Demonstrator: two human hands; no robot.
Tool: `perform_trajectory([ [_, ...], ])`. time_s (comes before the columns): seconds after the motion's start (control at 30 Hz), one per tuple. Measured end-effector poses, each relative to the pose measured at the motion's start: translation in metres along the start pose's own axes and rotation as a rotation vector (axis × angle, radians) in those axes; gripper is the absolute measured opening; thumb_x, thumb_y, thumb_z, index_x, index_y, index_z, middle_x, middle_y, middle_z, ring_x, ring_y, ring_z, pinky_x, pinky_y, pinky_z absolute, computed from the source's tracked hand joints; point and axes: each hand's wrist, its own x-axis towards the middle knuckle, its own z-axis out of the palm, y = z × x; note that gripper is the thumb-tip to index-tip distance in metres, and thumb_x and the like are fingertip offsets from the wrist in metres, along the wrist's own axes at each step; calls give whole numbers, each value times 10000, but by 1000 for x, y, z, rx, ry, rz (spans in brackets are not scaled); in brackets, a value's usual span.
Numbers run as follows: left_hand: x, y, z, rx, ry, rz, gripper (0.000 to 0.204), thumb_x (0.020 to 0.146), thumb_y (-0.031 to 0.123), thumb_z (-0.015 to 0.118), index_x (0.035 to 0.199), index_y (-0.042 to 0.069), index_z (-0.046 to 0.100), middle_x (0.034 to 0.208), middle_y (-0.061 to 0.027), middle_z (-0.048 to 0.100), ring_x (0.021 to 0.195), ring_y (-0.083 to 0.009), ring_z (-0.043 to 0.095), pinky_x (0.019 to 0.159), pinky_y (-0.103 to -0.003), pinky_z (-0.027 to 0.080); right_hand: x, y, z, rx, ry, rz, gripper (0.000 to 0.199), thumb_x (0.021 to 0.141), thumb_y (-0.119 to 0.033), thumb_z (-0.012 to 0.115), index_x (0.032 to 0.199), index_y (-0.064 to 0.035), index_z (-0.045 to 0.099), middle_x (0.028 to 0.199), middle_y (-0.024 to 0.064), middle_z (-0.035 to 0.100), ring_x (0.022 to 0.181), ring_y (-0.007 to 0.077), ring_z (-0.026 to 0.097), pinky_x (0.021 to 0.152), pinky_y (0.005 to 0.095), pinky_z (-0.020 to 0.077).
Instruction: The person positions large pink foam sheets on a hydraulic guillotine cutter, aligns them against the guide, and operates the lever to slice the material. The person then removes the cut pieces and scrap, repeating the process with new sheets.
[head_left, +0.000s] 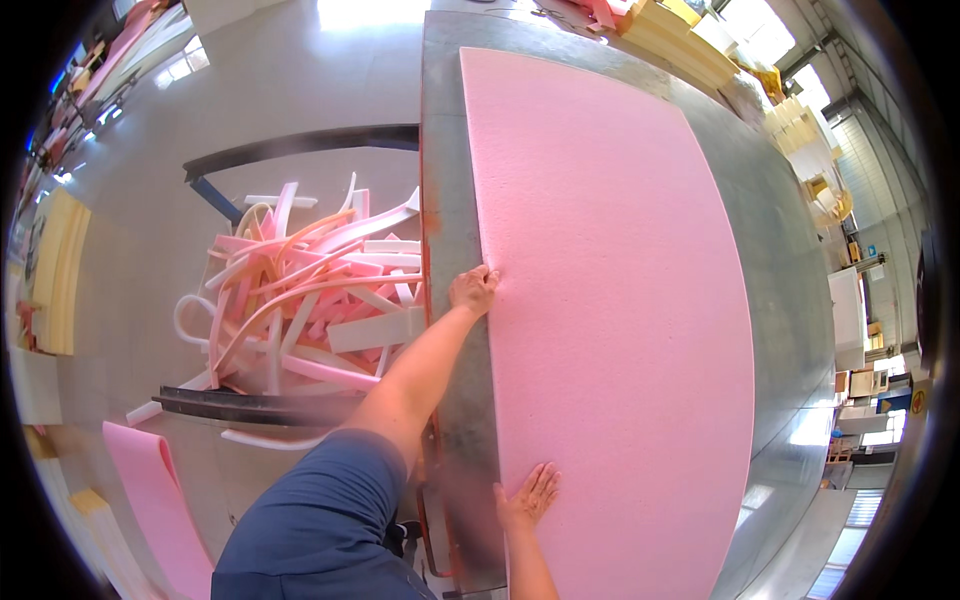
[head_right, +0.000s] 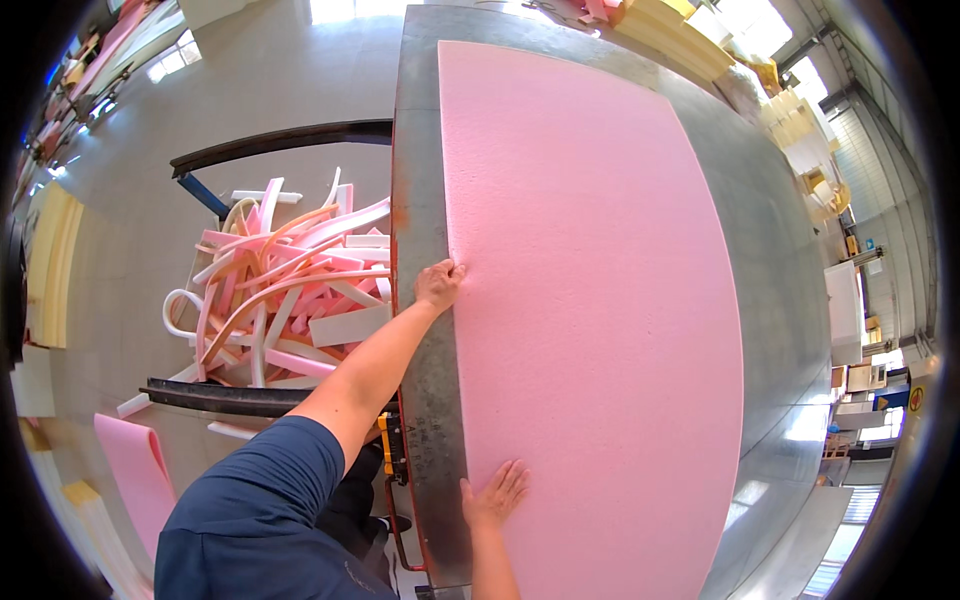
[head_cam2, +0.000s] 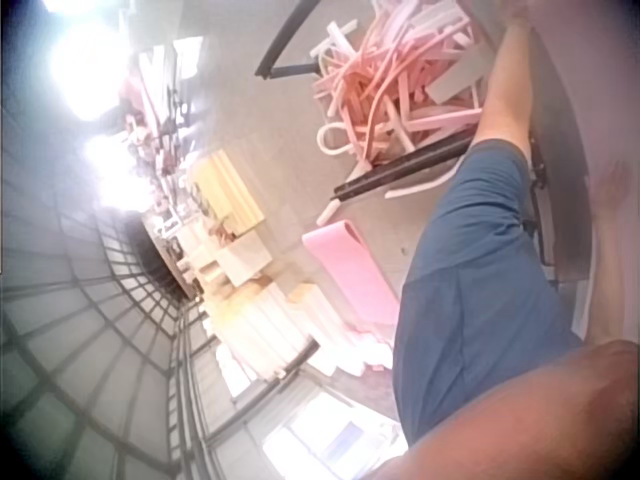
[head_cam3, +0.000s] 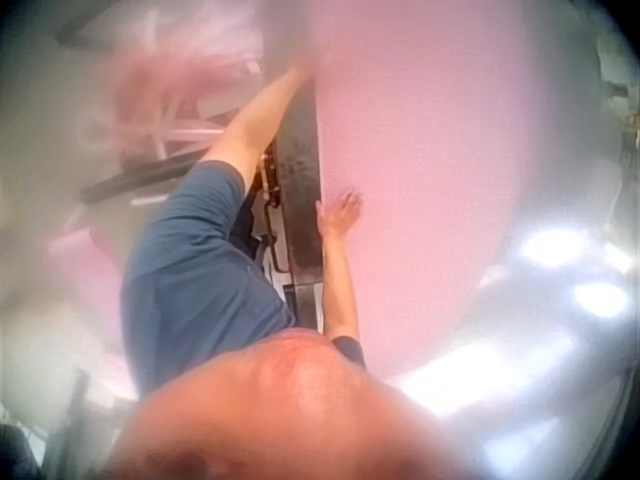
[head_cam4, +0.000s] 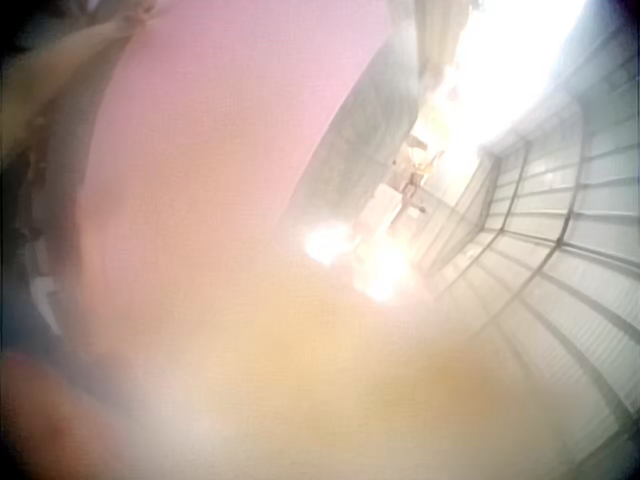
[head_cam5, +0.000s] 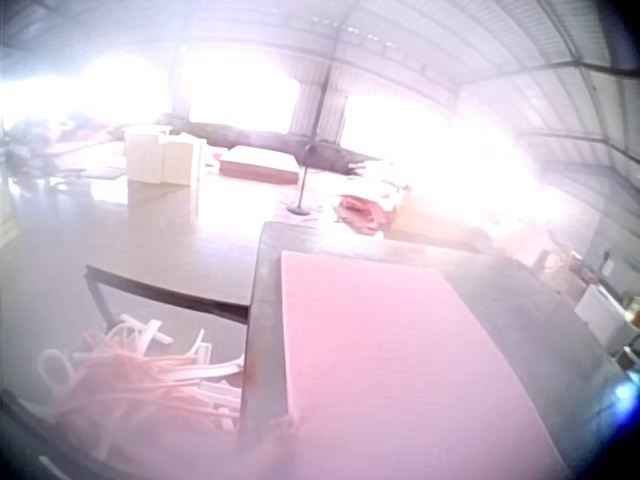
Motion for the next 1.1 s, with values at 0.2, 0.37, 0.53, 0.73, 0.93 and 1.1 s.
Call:
perform_trajectory([
  [0.2,9,0,14,30,-25,31,363,924,459,546,921,134,709,934,-180,706,914,-400,666,798,-523,508,-5,0,5,6,41,23,1128,782,-519,731,1559,7,106,1643,197,70,1519,391,6,1206,551,29],
  [0.37,68,-75,44,496,30,510,313,957,292,481,992,57,684,984,-152,684,909,-320,644,801,-435,535,20,17,9,16,132,-112,996,813,-521,718,1517,11,254,1574,218,261,1485,391,172,1202,543,123],
  [0.53,13,-117,25,-64,3,424,262,968,221,564,860,-16,600,865,-116,605,789,-236,555,760,-371,503,-23,19,-30,443,167,15,924,817,-414,735,1532,-62,268,1595,154,249,1494,350,174,1211,509,158],
  [0.73,-144,-124,5,79,-118,606,336,978,293,611,1154,8,600,1070,-159,641,945,-288,621,850,-377,510,-122,37,9,527,213,138,870,875,-430,660,1544,-51,254,1628,120,188,1521,304,100,1218,510,129],
  [0.93,-315,-77,57,199,-475,955,407,961,239,605,1278,-7,540,1251,-185,581,1136,-337,577,977,-431,465,-248,102,76,486,323,397,786,889,-400,631,1515,-47,314,1610,117,243,1508,297,160,1213,503,151],
  [1.1,-450,-7,92,357,-747,1331,576,899,208,662,1396,10,450,1490,-207,417,1376,-382,395,1131,-458,329,-343,144,124,511,562,720,738,896,-360,625,1493,-30,342,1571,140,313,1487,323,213,1200,492,206],
])
